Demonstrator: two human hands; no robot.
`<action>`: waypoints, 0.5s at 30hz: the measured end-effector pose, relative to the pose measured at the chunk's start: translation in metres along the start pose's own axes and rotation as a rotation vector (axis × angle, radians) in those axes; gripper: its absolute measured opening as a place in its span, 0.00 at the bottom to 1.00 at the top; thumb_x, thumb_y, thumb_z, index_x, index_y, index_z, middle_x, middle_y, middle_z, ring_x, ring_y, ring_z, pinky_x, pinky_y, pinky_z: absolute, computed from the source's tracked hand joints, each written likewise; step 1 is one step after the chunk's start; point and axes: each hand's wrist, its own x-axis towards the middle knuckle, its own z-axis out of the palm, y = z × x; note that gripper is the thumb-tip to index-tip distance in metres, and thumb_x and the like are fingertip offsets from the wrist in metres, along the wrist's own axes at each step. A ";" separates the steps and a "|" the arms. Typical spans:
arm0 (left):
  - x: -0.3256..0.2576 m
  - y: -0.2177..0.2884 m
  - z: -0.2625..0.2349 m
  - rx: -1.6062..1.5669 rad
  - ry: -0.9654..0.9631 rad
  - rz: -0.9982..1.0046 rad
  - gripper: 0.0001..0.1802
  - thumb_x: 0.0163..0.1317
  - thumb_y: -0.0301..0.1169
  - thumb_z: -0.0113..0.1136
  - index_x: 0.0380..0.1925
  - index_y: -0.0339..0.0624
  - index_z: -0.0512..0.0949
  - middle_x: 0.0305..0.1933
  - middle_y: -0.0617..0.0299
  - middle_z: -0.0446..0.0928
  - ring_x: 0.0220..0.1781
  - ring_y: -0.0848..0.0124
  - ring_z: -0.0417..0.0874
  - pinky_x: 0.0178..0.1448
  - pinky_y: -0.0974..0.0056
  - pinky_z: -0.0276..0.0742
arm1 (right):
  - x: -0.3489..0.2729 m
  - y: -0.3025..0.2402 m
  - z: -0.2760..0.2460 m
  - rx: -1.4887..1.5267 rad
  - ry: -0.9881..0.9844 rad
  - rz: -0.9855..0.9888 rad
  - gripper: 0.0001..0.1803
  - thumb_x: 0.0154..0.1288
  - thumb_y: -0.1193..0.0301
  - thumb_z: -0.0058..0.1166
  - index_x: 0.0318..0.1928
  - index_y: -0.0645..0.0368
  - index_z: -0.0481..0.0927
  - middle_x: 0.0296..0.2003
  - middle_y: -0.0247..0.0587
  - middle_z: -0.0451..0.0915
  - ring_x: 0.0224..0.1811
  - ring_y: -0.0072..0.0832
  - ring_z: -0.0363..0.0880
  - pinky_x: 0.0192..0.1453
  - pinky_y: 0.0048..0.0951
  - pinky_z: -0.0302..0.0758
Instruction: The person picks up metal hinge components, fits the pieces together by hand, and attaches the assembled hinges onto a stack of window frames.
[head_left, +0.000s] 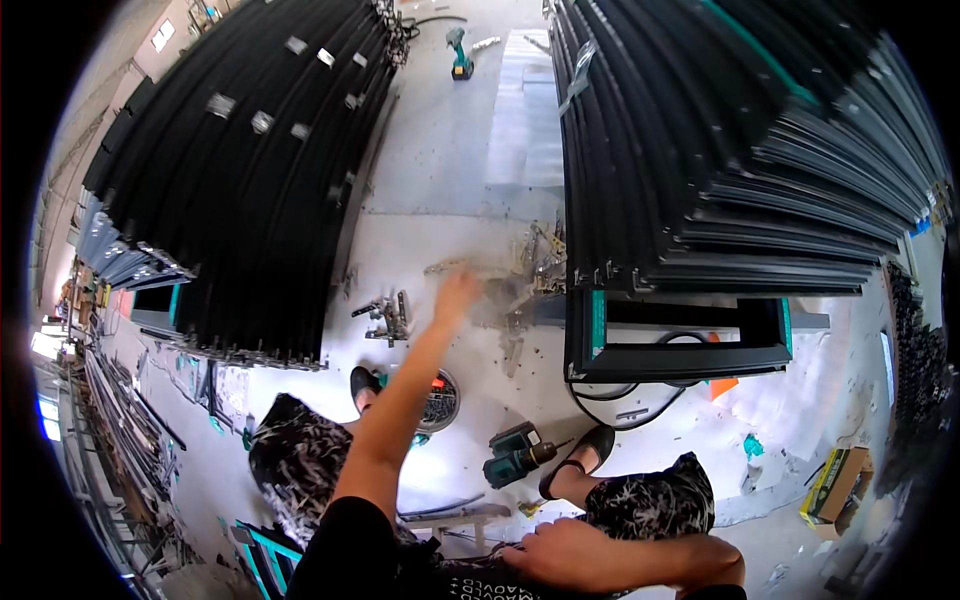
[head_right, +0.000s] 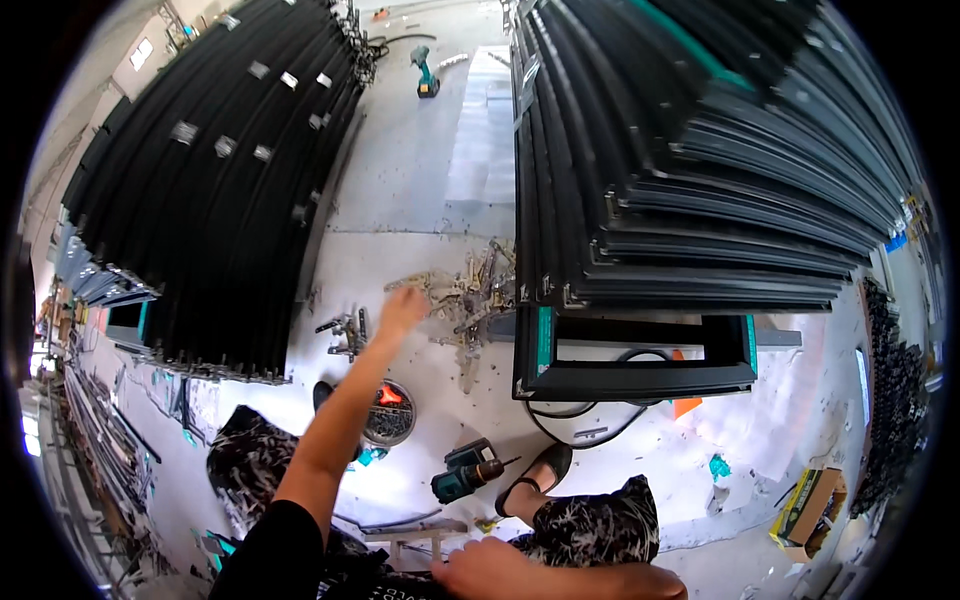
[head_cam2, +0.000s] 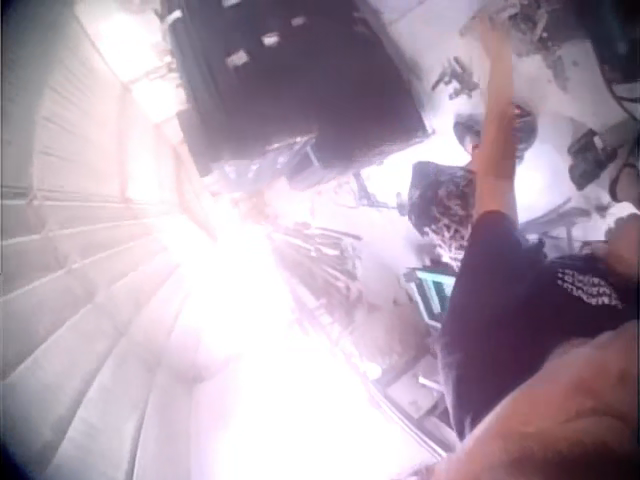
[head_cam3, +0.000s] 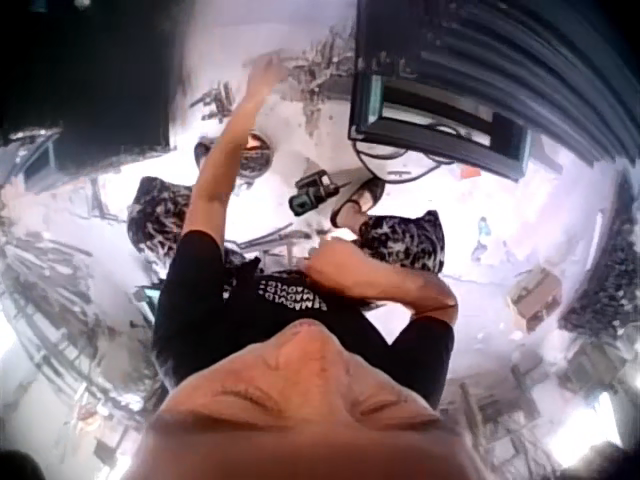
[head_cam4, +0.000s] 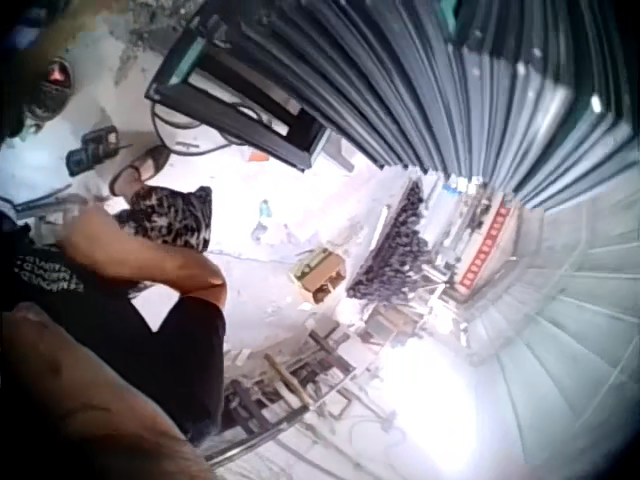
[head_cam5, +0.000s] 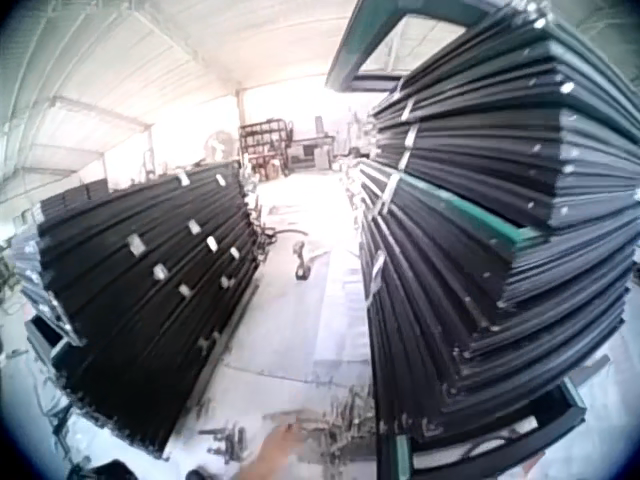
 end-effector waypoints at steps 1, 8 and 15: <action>-0.002 -0.059 0.003 -0.037 0.041 -0.009 0.20 0.69 0.45 0.51 0.44 0.38 0.76 0.36 0.58 0.82 0.36 0.70 0.82 0.41 0.64 0.78 | 0.000 0.002 -0.006 -0.047 0.062 -0.013 0.14 0.62 0.67 0.50 0.48 0.56 0.72 0.31 0.40 0.77 0.35 0.38 0.79 0.31 0.37 0.75; -0.029 -0.146 0.124 0.928 0.250 -0.122 0.14 0.61 0.33 0.53 0.44 0.41 0.75 0.48 0.50 0.76 0.54 0.53 0.77 0.53 0.50 0.75 | 0.011 0.018 -0.031 -0.003 0.422 0.329 0.15 0.57 0.67 0.53 0.43 0.60 0.78 0.30 0.43 0.75 0.32 0.37 0.76 0.35 0.38 0.71; -0.028 -0.172 0.084 1.158 -0.164 0.018 0.15 0.60 0.37 0.52 0.40 0.37 0.76 0.46 0.47 0.80 0.53 0.50 0.79 0.51 0.47 0.75 | 0.013 0.021 -0.016 0.032 0.324 0.406 0.12 0.58 0.67 0.52 0.41 0.59 0.78 0.29 0.42 0.76 0.31 0.37 0.76 0.35 0.38 0.72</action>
